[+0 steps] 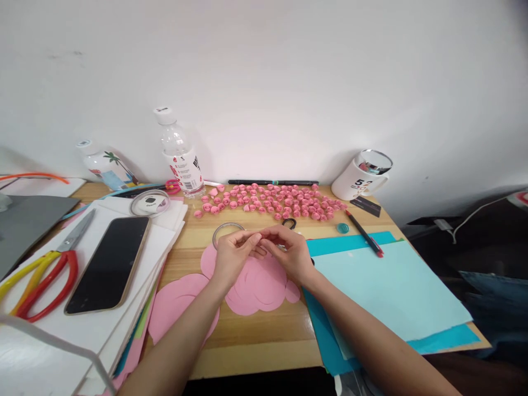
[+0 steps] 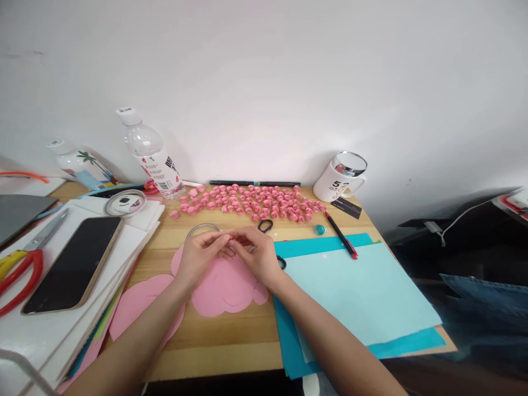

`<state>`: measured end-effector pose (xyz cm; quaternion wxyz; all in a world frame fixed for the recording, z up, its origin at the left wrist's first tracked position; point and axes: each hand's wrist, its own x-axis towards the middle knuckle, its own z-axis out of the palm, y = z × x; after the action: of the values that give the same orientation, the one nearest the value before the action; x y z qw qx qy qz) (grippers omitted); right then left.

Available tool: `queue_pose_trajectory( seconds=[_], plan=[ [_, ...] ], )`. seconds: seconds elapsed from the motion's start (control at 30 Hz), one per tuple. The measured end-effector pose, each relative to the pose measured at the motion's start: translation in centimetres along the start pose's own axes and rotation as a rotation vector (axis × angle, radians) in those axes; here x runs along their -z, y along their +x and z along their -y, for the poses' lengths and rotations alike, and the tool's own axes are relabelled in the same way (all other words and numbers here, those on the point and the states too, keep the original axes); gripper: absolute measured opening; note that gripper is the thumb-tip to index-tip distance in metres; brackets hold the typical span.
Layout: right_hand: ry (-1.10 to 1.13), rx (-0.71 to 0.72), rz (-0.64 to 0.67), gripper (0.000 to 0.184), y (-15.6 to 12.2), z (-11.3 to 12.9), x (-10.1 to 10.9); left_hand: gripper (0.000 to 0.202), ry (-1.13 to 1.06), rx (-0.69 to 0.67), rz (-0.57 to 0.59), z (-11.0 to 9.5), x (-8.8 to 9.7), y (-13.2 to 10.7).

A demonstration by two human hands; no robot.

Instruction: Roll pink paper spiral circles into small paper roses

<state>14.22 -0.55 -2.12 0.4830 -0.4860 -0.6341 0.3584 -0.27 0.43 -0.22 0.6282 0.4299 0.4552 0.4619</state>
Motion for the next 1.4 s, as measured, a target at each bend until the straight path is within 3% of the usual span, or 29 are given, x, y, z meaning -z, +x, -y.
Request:
queue_pose_trajectory(
  seconds=[0.23,0.33,0.4,0.53,0.73,0.9,1.2,1.4],
  plan=[
    [0.31,-0.229,0.007,0.026,0.5,-0.3,0.3,0.027,0.004,-0.014,0.03,0.1,-0.2,0.0],
    [0.332,-0.267,0.016,0.028,0.6,-0.1,0.4,0.021,0.126,-0.063,0.008,0.1,-0.2,0.0],
    [0.322,-0.293,0.001,0.028,0.8,-0.1,0.7,0.018,0.265,-0.163,-0.069,0.2,-0.1,0.0],
    [0.135,-0.272,0.0,0.024,2.1,-0.5,2.3,0.016,0.583,-0.44,-0.237,1.0,0.6,0.2],
    [-0.365,-0.078,0.07,0.012,6.1,-1.3,4.3,0.021,0.742,-0.552,-0.267,1.6,1.3,0.6],
    [-0.593,-0.035,0.24,0.016,7.8,-0.5,2.2,0.023,0.766,-0.556,-0.265,1.6,1.7,0.7],
    [-0.692,0.004,0.323,0.023,8.8,0.4,-0.2,0.025,0.831,-0.542,-0.261,1.7,1.7,0.8],
    [-0.739,0.057,0.354,0.025,10.1,1.0,-2.7,0.033,0.875,-0.427,-0.295,1.9,1.6,0.6]
  ],
)
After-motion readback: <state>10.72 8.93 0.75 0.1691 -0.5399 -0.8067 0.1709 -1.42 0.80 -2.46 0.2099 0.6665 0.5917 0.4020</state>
